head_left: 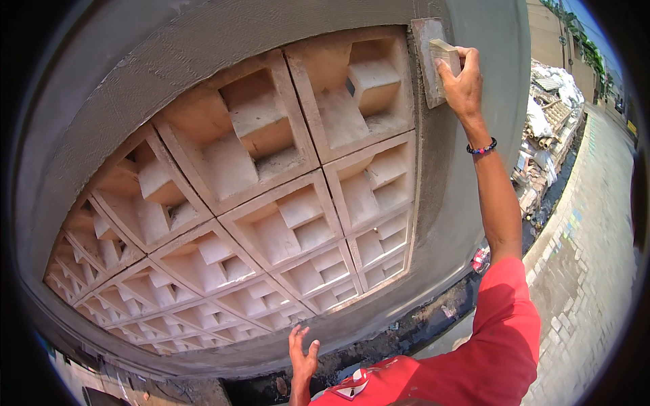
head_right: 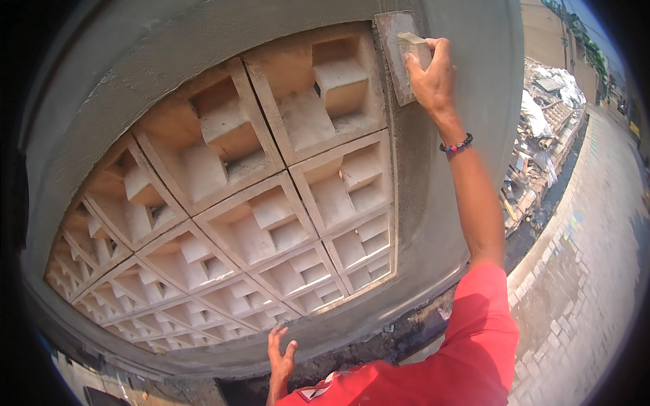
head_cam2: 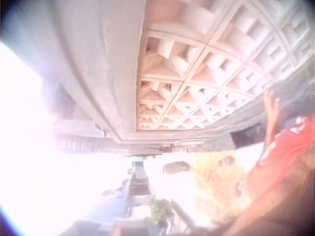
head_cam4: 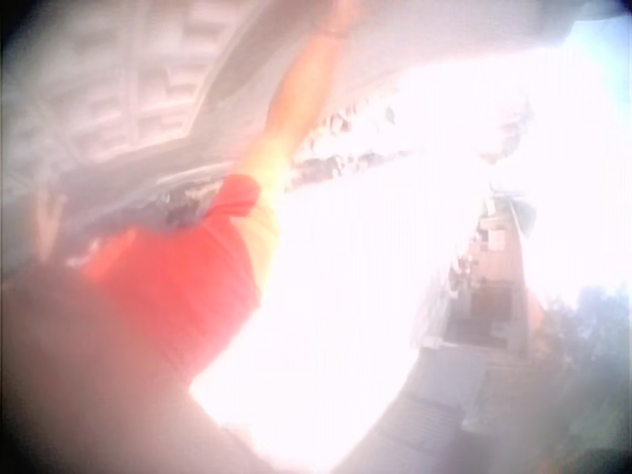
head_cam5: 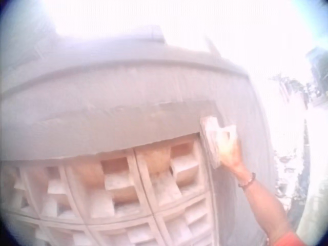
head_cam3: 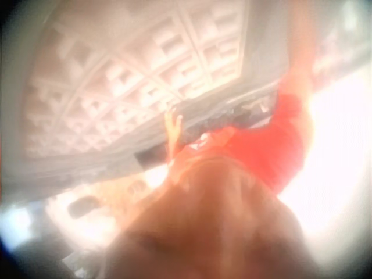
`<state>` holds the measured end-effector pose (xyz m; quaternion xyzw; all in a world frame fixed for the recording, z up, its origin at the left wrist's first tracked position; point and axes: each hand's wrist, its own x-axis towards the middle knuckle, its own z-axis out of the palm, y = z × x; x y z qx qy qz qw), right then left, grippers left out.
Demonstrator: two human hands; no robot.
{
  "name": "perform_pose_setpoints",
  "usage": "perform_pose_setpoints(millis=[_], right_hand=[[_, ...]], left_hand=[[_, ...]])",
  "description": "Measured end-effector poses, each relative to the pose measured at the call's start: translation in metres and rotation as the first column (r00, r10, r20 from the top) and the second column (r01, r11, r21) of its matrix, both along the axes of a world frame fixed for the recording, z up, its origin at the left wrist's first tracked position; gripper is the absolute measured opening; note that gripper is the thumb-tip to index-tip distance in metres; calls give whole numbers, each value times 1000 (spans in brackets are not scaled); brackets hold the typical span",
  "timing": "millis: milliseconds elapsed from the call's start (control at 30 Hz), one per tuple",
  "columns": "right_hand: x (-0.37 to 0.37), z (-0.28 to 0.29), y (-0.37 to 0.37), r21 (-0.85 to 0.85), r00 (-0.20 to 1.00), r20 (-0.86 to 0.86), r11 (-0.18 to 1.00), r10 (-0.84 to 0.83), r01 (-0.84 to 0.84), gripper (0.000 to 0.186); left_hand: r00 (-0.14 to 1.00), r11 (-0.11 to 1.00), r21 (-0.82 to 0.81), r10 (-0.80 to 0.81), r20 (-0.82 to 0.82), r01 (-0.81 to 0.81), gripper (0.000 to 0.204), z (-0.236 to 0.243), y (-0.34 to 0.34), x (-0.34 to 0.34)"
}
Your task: The person applies cement to a decorative lattice wall using a trowel and float. They repeatedly scoop cement from a bucket, spread it over the wall surface, and smooth it with the float.
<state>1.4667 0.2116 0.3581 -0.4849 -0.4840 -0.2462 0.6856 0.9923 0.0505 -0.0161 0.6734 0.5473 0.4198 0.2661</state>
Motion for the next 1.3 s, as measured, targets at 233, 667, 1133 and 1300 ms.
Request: perform_pose_setpoints(millis=[233,667,1133,1300], right_hand=[[35,-122,-59,-72,981,153,991,119,-109,36],[75,157,-22,-196,779,474,912,410,-361,35],[81,0,-27,-247,751,619,965,231,-93,46],[72,-88,-39,-350,755,601,935,263,-48,49]], left_hand=[[999,999,30,-46,-3,46,43,5,16,6],[996,996,25,-83,-22,83,43,6,25,24],[996,997,-62,-56,-66,52,44,11,27,19],[988,994,-6,-114,-100,114,45,16,35,31]])
